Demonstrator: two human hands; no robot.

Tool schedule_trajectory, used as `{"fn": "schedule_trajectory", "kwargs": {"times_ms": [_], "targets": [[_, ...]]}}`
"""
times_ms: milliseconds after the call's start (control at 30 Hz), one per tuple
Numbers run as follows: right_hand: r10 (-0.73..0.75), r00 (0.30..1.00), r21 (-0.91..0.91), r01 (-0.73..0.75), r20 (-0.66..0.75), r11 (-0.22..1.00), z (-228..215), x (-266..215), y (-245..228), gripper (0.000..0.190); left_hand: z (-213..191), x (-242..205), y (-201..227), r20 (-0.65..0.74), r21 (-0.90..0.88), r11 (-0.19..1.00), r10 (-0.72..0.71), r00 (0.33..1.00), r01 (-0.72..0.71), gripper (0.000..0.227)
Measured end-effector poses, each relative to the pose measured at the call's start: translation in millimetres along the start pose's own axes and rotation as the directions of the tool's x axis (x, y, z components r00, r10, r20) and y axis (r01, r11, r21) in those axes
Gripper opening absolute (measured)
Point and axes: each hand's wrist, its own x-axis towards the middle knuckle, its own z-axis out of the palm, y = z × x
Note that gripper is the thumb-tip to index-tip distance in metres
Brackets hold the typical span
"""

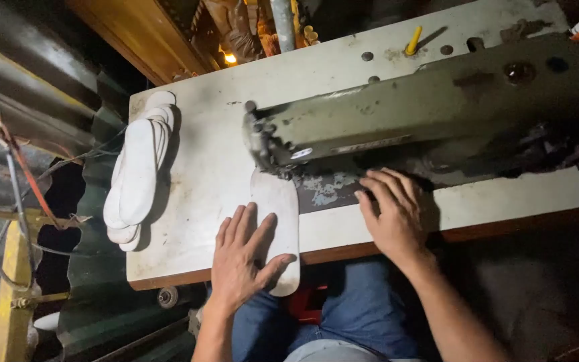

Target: Sewing the edges of shoe insoles using an industrial sewing machine to finish the product.

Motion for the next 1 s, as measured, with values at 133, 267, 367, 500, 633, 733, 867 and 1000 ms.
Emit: {"fn": "schedule_trajectory", "kwargs": {"times_ms": [133,267,367,500,633,733,867,1000], "targets": [[0.051,0.998,-0.085,-0.048,0.032,0.995,-1,0,5,0.017,2,5,4,0.005,0.001,1.0,-0.006,1.0,0.006,0.078],[0.027,0.998,-0.015,-0.026,0.053,1.0,-5,-2,9,0.017,7,3,6,-0.051,0.019,1.0,0.017,0.999,-0.016,0.076],[0.033,0.999,0.007,-0.033,0.038,0.999,-4,-4,11,0.018,9,2,5,-0.069,0.025,0.999,0.039,0.997,-0.037,0.076],[0.05,0.998,0.024,-0.051,0.027,0.998,-3,-5,10,0.019,9,1,4,-0.023,0.017,0.999,0.029,0.999,-0.028,0.081],[0.028,1.0,0.047,-0.027,-0.012,0.999,-2,-4,6,0.019,6,-2,3,0.018,0.005,1.0,0.016,1.0,-0.016,0.08],[0.05,0.998,-0.01,-0.05,0.033,0.999,1,-10,2,0.023,9,-7,-3,-0.051,0.013,0.998,0.058,0.997,-0.057,0.07],[0.036,0.998,-0.028,-0.034,0.057,0.999,1,-6,-4,0.023,5,-7,-7,-0.05,0.002,0.999,0.052,0.997,-0.052,0.073],[0.047,0.996,-0.019,-0.045,0.08,0.999,2,-2,-10,0.022,5,-6,-13,-0.046,0.051,0.994,0.102,0.994,-0.1,0.073]]}}
